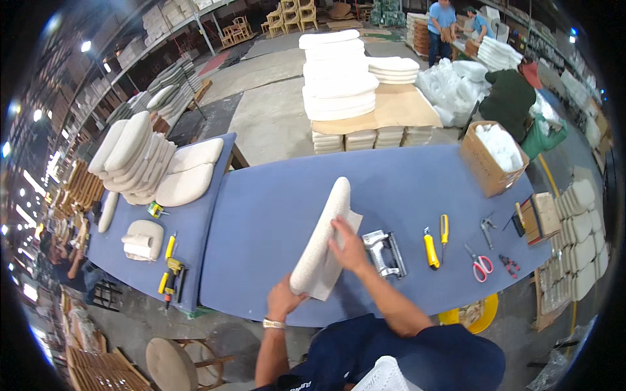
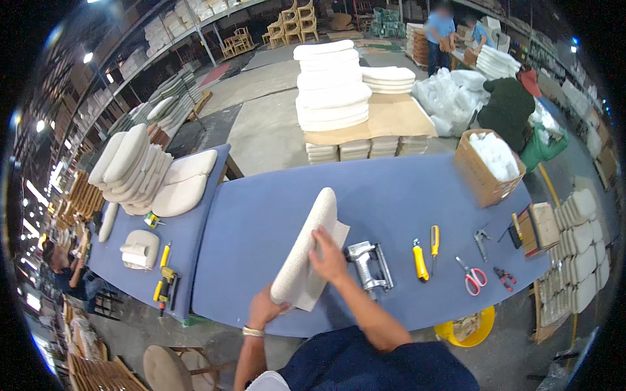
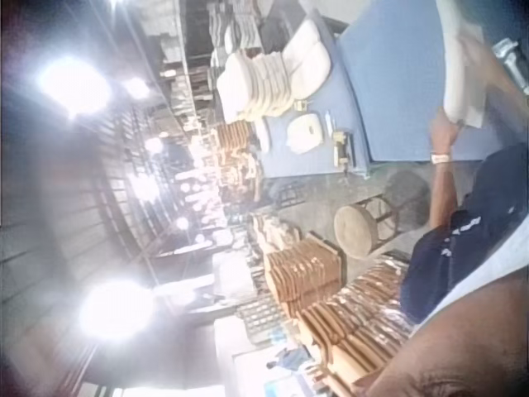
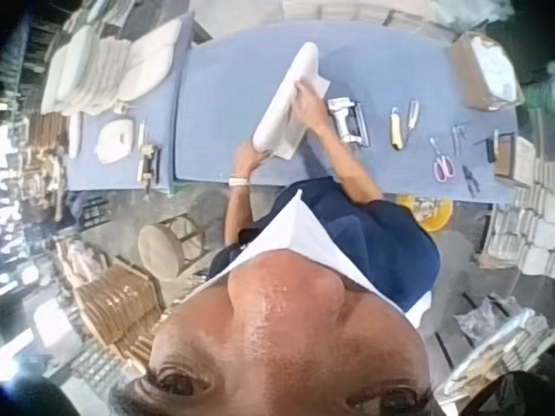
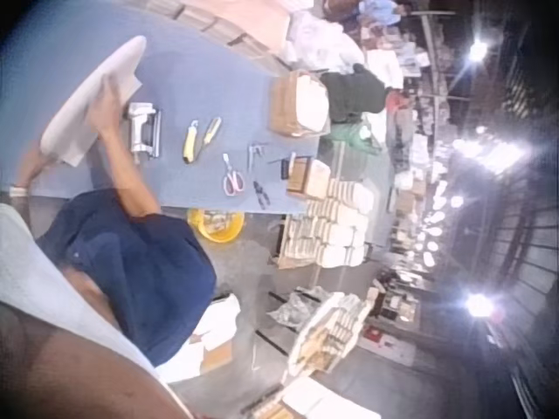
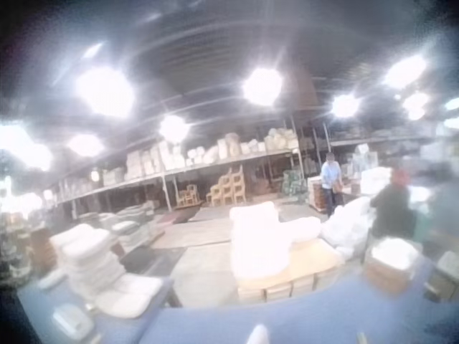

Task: The person wraps a white fabric cover around a foam cushion, folds the edges, and secures them using a pneumatic staple gun. They trim excess fabric with a utility knife and repeat the process on multiple cushions, stacking finished units on the table.

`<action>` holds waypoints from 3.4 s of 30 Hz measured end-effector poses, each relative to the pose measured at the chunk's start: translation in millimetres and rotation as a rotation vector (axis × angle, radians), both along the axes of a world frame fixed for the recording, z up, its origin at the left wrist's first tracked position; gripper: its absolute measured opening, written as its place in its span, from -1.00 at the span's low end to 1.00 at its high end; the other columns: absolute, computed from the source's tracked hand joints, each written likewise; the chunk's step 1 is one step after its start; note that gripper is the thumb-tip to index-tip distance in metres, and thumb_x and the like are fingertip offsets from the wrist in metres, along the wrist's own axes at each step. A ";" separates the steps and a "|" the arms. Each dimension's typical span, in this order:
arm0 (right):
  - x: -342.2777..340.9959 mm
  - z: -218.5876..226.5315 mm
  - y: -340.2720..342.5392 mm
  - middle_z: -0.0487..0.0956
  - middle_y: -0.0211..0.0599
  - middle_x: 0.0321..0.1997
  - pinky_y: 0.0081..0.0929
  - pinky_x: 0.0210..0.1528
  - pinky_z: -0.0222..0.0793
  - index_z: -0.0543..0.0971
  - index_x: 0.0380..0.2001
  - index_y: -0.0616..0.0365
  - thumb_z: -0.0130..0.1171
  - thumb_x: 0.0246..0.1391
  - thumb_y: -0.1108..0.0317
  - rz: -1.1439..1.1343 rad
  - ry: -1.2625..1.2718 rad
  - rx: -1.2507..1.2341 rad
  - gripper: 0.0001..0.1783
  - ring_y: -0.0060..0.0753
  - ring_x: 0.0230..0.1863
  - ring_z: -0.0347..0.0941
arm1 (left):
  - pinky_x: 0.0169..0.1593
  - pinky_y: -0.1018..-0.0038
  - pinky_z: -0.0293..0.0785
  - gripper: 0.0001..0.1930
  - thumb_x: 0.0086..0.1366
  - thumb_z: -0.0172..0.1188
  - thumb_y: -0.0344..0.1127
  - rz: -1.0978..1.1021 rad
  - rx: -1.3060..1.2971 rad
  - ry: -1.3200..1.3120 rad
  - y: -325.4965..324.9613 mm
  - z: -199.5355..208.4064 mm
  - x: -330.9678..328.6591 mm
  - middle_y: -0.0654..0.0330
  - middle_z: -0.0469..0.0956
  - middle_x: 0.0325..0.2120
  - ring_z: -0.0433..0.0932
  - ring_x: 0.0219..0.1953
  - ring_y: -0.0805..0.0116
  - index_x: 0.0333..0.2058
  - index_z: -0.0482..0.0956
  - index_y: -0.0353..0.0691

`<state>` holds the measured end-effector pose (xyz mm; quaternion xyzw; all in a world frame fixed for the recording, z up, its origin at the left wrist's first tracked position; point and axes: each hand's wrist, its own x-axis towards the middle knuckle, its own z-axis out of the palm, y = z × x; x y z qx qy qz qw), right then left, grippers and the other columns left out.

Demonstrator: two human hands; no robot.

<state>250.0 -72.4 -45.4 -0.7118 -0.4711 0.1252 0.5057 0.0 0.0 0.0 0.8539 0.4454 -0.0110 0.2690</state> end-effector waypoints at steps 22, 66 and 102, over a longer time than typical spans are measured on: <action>111.0 71.4 -67.9 0.53 -0.04 0.31 -0.27 0.33 0.36 0.56 0.21 0.13 0.24 0.29 0.14 -0.137 -0.014 0.152 -0.51 -0.14 0.34 0.44 | 0.11 0.16 0.54 -0.26 0.15 0.45 -0.01 -0.133 0.198 -0.367 -25.8 32.0 20.7 0.03 0.63 0.09 0.62 0.07 0.01 0.29 0.45 -0.04; 12.5 174.3 61.8 0.49 0.00 0.32 -0.29 0.31 0.27 0.73 -0.15 0.33 -0.19 0.49 -0.01 0.442 0.580 0.648 -0.36 -0.15 0.31 0.38 | 0.50 0.22 0.00 -0.37 0.60 -0.21 -0.05 -0.246 -0.060 -1.369 -13.2 119.5 107.2 -0.10 0.06 0.49 0.07 0.51 0.07 0.44 0.12 -0.39; 34.3 203.6 -38.2 0.54 -0.11 -0.45 -0.03 -0.34 0.37 0.48 -0.37 0.15 0.14 0.30 0.24 0.043 -0.287 0.271 -0.78 0.12 -0.38 0.51 | -0.41 0.36 0.42 -0.40 0.62 -0.20 -0.19 -0.304 0.462 -1.003 48.2 181.5 209.8 0.12 0.59 -0.66 0.48 -0.61 0.36 -0.54 0.68 -0.31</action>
